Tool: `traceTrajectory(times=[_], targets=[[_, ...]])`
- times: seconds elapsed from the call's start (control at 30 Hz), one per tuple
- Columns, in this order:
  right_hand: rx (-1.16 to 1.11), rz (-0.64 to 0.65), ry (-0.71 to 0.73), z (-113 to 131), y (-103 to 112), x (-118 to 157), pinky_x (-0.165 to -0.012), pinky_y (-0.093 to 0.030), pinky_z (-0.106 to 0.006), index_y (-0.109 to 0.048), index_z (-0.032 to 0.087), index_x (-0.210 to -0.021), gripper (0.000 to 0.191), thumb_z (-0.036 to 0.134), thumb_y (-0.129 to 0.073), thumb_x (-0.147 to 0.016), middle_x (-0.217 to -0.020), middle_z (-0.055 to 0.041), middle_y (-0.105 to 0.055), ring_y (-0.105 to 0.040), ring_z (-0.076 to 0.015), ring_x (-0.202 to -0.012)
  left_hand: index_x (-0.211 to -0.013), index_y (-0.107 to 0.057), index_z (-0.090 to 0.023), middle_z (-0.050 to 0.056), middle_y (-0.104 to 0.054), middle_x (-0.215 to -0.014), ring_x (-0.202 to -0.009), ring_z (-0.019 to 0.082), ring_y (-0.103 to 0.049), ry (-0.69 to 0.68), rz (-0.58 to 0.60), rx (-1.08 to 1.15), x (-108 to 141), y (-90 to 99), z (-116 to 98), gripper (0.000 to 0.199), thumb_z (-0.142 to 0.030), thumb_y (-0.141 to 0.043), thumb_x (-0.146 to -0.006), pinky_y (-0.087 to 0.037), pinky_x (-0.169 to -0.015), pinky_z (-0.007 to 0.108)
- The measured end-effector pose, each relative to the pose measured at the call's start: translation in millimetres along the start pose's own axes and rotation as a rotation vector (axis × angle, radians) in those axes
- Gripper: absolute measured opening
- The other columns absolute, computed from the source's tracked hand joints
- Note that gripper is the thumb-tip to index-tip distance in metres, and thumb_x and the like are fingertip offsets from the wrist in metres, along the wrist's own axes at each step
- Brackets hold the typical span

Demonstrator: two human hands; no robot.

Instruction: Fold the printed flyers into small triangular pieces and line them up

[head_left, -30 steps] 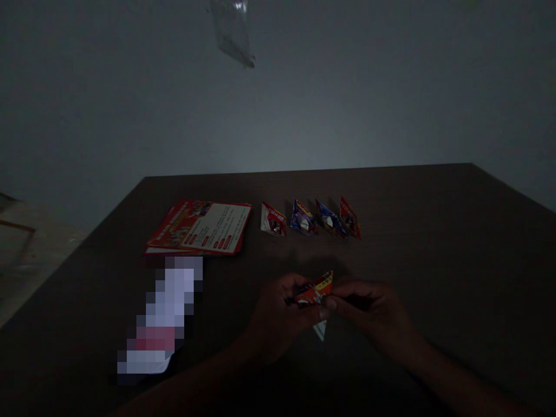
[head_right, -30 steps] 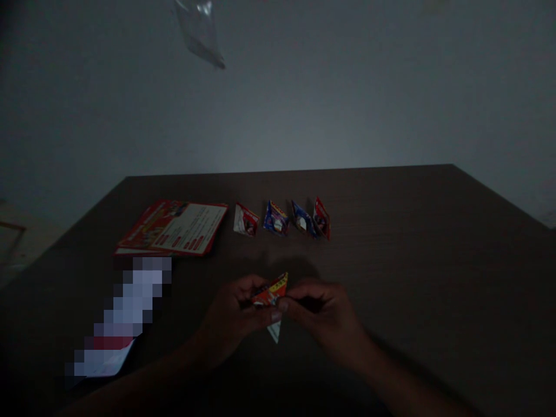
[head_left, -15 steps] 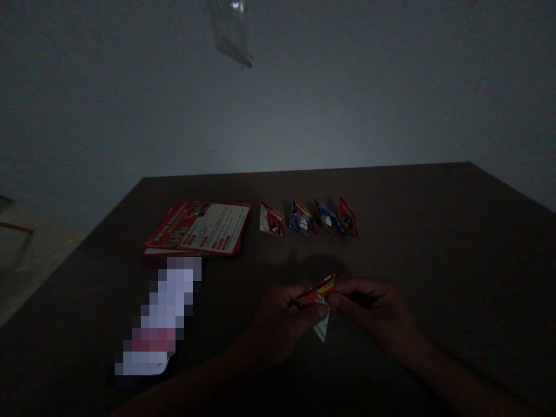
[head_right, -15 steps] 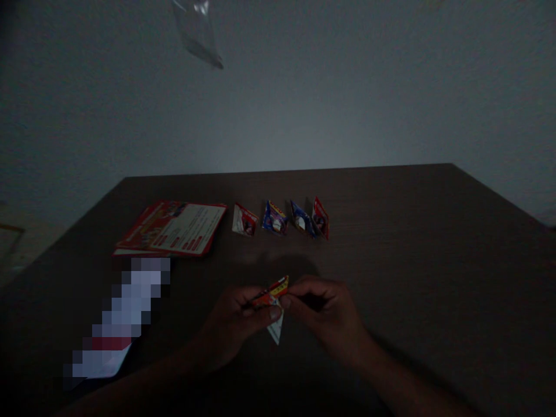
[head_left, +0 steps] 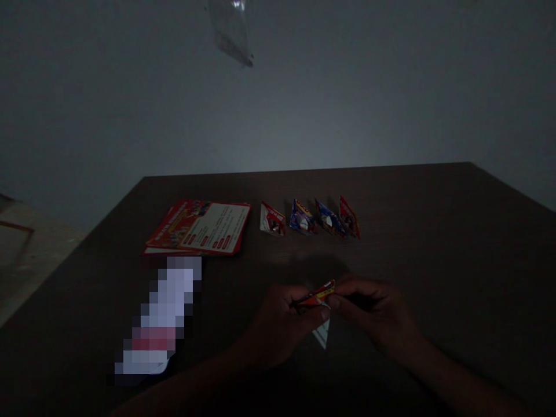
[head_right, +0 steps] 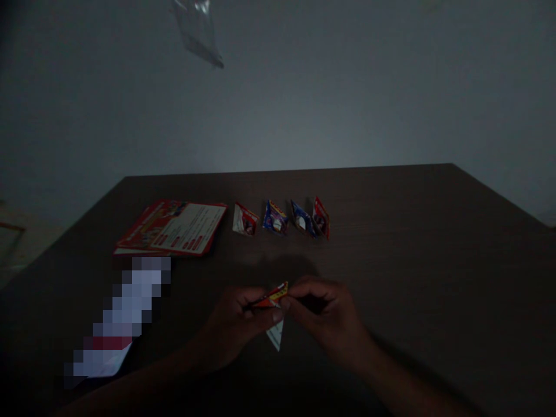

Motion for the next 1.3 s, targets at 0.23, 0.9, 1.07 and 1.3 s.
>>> traceTrajectory(times=[0.23,0.9,1.07,1.3], targets=[[0.007,-0.006,-0.027,2.2,-0.6,0.2,-0.064,-0.050,-0.027,-0.072,0.021,-0.075,0.006,0.026,-0.070,-0.077,-0.073,-0.0027,-0.069,-0.064,-0.0162,-0.071,-0.069,-0.059,-0.012,-0.005,-0.038,-0.059,-0.055,0.008,-0.031,-0.032,0.013,-0.053,0.2,1.3,2.0,0.032,-0.042,-0.063,-0.077,-0.023,-0.049,0.022],[-0.024,-0.036,-0.018,2.5,-0.9,1.1,-0.059,-0.050,-0.026,-0.072,0.022,-0.073,0.003,0.024,-0.071,-0.075,-0.073,-0.0018,-0.069,-0.063,-0.0144,-0.066,-0.065,-0.061,-0.012,-0.005,-0.044,-0.055,-0.052,0.009,-0.037,-0.025,0.032,-0.084,0.4,0.9,-2.9,0.030,-0.041,-0.065,-0.075,-0.026,-0.049,0.021],[0.001,-0.039,-0.048,2.5,0.3,1.3,-0.061,-0.049,-0.025,-0.072,0.021,-0.074,0.005,0.026,-0.070,-0.077,-0.073,-0.0013,-0.069,-0.062,-0.0142,-0.068,-0.064,-0.060,-0.013,-0.005,-0.044,-0.055,-0.052,0.009,-0.037,-0.026,0.047,-0.050,0.9,0.7,-3.9,0.032,-0.043,-0.065,-0.074,-0.027,-0.049,0.021],[-0.011,-0.030,-0.057,5.0,-0.2,1.4,-0.061,-0.048,-0.024,-0.071,0.021,-0.074,0.007,0.026,-0.070,-0.077,-0.073,-0.0012,-0.069,-0.062,-0.0134,-0.067,-0.063,-0.057,-0.013,-0.005,-0.042,-0.055,-0.053,0.009,-0.037,-0.021,0.054,-0.063,1.9,2.5,-3.6,0.033,-0.042,-0.064,-0.075,-0.026,-0.050,0.022]])
Point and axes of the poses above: each hand's wrist, its own x-axis away from the middle knuckle, its own y-axis out of the back of the hand, z = x × y, the point moved 2 cm from there along -x, towards the middle knuckle
